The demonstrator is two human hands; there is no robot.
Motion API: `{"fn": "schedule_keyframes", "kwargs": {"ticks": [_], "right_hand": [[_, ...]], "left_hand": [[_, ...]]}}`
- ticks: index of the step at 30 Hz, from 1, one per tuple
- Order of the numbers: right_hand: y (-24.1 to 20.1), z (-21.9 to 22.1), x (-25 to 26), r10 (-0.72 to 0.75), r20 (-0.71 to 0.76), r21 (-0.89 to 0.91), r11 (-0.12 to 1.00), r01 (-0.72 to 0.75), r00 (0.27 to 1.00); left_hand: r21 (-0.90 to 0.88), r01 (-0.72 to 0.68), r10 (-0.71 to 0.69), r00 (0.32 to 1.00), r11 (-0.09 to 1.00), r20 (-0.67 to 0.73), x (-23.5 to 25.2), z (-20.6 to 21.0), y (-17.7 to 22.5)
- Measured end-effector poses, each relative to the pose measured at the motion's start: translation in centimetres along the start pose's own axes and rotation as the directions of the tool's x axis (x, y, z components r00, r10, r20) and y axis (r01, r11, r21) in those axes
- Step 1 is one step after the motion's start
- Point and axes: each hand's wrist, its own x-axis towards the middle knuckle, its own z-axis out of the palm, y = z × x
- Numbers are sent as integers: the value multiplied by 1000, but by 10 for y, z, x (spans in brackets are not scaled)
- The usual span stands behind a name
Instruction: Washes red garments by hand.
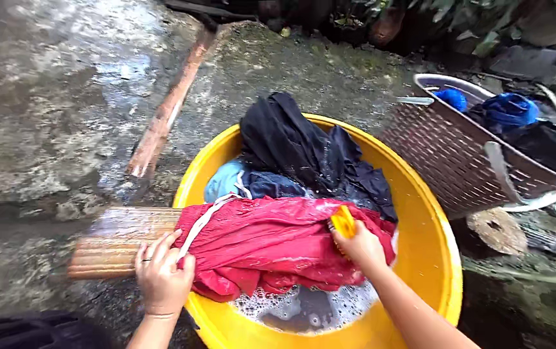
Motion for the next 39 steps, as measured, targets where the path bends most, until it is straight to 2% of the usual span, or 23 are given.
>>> {"fn": "schedule_keyframes", "kwargs": {"ticks": [1, 2, 3, 4, 5, 6, 8, 10, 12, 14, 16, 18, 20, 21, 23, 25, 28, 31, 35, 39], "right_hand": [[-15, -3, -6, -13, -5, 229, 973, 14, 1000], [-34, -3, -16, -41, 25, 480, 877, 24, 999], [-55, -2, -31, -92, 113, 701, 713, -14, 989], [-75, 0, -49, -195, 252, 843, 526, -116, 948], [-93, 4, -65, -325, 379, 892, 378, -248, 866], [-108, 9, -77, -451, 451, 889, 297, -348, 770], [-134, 20, -92, -630, 490, 862, 246, -443, 602], [-154, 25, -99, -689, 482, 857, 241, -456, 541], [-164, 25, -102, -685, 493, 856, 269, -441, 537], [-166, 24, -102, -669, 507, 855, 309, -417, 543], [-165, 27, -103, -598, 515, 856, 326, -401, 614], [-164, 28, -99, -489, 478, 877, 225, -424, 730], [-158, 19, -92, -448, 396, 903, 32, -428, 802], [-152, 10, -88, -485, 324, 913, -66, -403, 812], [-138, -16, -82, -617, 139, 921, -207, -330, 774], [-128, -51, -78, -690, -16, 943, -252, -219, 724], [-119, -91, -75, -637, -102, 964, -253, -82, 764], [-108, -98, -73, -523, -92, 961, -269, -62, 848], [-84, -90, -58, -408, -86, 941, -334, -61, 909], [-57, -76, -37, -224, -51, 928, -371, -37, 973]], "left_hand": [[-19, 26, -26, 1000, 999, -1, 2, -1, 2], [-39, 58, -58, 998, 998, 7, 5, -2, 6], [-45, 91, -89, 996, 995, 28, 9, -4, 10], [-46, 104, -102, 994, 993, 48, 12, -5, 14], [-60, 94, -91, 994, 994, 57, 15, -5, 17], [-92, 67, -61, 996, 993, 65, 18, -5, 21], [-158, -35, 49, 995, 987, 82, 24, -5, 27], [-190, -153, 173, 981, 970, 90, 27, -4, 33], [-196, -246, 272, 955, 949, 121, 27, -3, 39], [-214, -318, 357, 917, 923, 177, 25, -4, 43], [-256, -369, 425, 879, 893, 217, 22, -4, 45], [-300, -353, 424, 880, 886, 216, 18, -2, 43], [-317, -244, 328, 912, 917, 247, 16, -3, 40], [-318, -181, 272, 923, 931, 272, 17, -4, 39], [-295, -70, 173, 924, 953, 340, 21, -6, 37], [-234, 13, 91, 899, 972, 429, 29, -10, 38], [-131, 103, -20, 854, 986, 519, 47, -15, 47], [-118, 91, -36, 915, 989, 403, 63, -18, 55], [-40, 23, -11, 963, 999, 268, 72, -21, 57], [47, 51, -62, 961, 998, 270, 73, -17, 53]]}}
